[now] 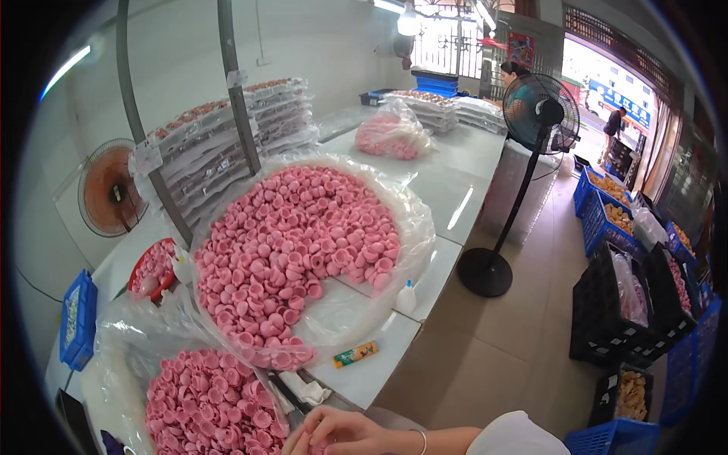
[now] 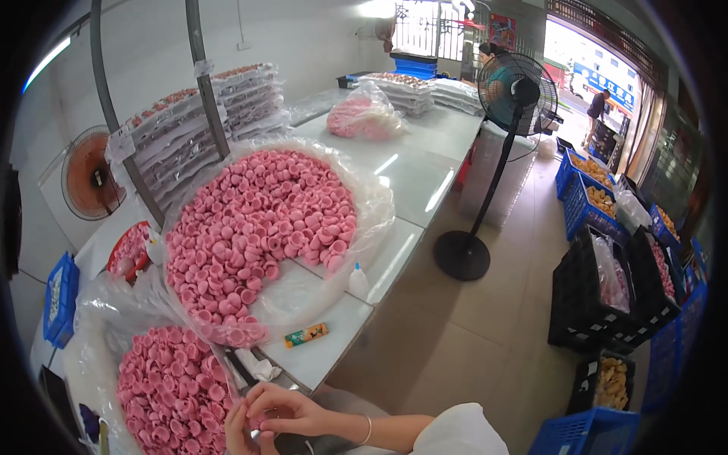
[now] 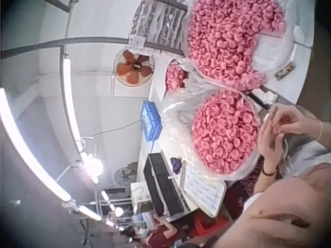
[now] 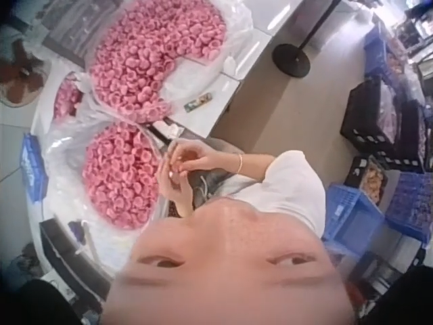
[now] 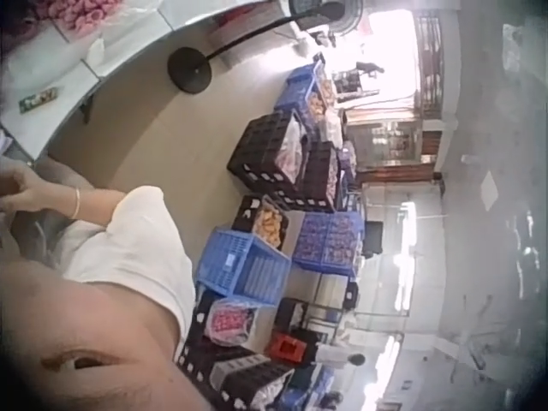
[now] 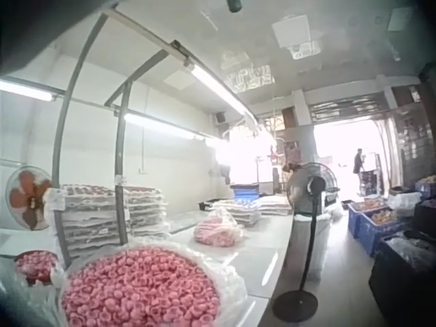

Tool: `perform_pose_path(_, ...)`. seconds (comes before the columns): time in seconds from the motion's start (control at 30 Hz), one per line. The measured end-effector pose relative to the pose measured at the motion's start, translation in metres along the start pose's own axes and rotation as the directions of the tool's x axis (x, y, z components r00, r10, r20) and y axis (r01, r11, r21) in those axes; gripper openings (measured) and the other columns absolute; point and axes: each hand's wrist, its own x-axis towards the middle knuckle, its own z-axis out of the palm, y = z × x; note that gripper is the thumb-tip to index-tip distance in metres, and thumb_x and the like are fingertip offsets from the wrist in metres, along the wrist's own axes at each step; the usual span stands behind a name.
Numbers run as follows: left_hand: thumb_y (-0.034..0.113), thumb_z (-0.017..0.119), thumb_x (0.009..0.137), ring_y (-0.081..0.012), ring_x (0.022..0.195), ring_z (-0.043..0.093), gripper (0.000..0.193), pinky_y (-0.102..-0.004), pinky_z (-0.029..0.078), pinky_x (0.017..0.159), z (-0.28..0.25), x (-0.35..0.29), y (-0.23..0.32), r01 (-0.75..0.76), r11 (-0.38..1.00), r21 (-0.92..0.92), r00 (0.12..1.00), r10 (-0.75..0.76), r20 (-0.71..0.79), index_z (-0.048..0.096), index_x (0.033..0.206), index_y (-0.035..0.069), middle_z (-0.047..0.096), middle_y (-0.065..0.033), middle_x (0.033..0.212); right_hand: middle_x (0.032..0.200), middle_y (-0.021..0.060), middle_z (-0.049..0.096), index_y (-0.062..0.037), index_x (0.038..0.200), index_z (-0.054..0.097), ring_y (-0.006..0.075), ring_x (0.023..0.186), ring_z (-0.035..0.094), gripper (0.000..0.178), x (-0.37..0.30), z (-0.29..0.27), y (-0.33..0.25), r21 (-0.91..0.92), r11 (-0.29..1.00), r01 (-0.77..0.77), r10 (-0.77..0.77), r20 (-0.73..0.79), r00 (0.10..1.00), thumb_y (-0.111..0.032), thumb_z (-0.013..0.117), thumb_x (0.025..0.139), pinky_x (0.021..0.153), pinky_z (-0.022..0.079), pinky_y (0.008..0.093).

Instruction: Applying glue to pink plastic shell components and assembling them into spheres.

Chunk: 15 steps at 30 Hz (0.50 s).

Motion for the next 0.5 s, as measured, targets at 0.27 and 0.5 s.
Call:
perform_pose_path(0.27,0.018,0.071,0.067,-0.0283,0.079,0.061,0.032,-0.0346,0.049,0.07,0.0,-0.002,-0.03,-0.01,0.999,-0.034,0.969,0.002,-0.247,0.061,0.092,0.003,0.062,-0.0155,0.088,0.1,0.0112,0.052,0.0,0.098,0.063,0.0191,0.089,0.053,0.025,0.016,0.0,-0.009,-0.393,0.917,-0.073,0.086,0.014,0.996,-0.007,0.065,0.075,0.076,0.043,0.0275)
perform_pose_path(0.5,0.032,0.074,0.063,-0.0277,0.085,0.058,0.046,-0.0342,0.048,0.071,-0.004,-0.005,-0.054,-0.044,0.997,-0.06,0.988,0.035,-0.148,0.062,0.094,0.001,0.059,-0.0157,0.095,0.103,0.0149,0.049,0.0059,0.101,0.058,0.019,0.09,0.053,0.028,0.006,-0.002,0.008,-0.254,0.957,-0.138,0.104,-0.143,0.984,-0.012,0.058,0.081,0.078,0.043,0.0277)
